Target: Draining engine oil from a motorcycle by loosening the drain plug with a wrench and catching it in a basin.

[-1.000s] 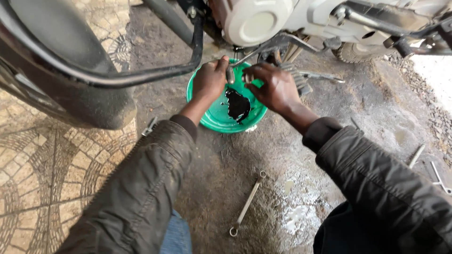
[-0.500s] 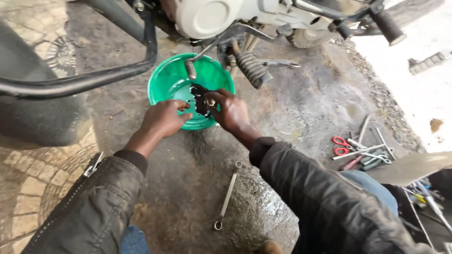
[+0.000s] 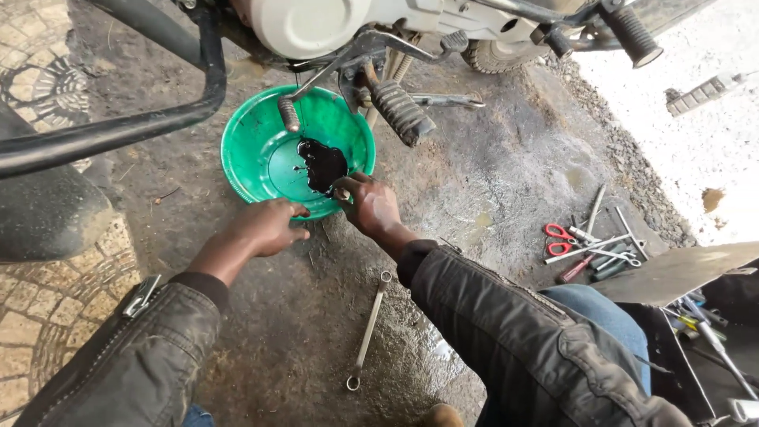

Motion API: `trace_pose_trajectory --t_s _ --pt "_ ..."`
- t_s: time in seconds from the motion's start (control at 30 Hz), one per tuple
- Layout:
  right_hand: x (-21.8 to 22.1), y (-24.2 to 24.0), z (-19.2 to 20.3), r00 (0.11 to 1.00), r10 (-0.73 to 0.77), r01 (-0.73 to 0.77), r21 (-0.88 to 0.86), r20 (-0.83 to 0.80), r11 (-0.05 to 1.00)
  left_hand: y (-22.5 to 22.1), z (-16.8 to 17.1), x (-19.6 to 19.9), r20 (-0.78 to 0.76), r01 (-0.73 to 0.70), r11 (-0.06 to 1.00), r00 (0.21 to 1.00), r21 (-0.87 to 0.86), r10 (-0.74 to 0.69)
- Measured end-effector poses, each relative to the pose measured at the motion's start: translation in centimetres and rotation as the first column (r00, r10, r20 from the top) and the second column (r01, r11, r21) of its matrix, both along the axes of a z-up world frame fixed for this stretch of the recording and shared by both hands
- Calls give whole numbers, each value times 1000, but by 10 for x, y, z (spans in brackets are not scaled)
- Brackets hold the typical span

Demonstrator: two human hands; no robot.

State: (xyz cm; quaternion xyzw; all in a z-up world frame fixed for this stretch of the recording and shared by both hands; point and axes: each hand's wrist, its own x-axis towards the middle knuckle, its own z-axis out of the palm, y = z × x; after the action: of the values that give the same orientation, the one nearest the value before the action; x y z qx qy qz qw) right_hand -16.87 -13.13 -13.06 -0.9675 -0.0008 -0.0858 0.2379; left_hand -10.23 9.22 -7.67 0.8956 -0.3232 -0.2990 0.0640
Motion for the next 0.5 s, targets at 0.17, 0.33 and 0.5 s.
trace_pose_trajectory --t_s 0.17,0.33,0.5 --pt "0 -5 -6 995 0 -1 -6 -104 1000 -3 0 1 14 12 999 1000 40 -13" --pt "1 -15 -6 994 -2 13 102 -107 995 -13 -14 6 12 24 998 1000 64 -25" --pt "0 -6 10 995 -2 18 152 -100 988 -20 -20 7 18 19 998 1000 68 -20"
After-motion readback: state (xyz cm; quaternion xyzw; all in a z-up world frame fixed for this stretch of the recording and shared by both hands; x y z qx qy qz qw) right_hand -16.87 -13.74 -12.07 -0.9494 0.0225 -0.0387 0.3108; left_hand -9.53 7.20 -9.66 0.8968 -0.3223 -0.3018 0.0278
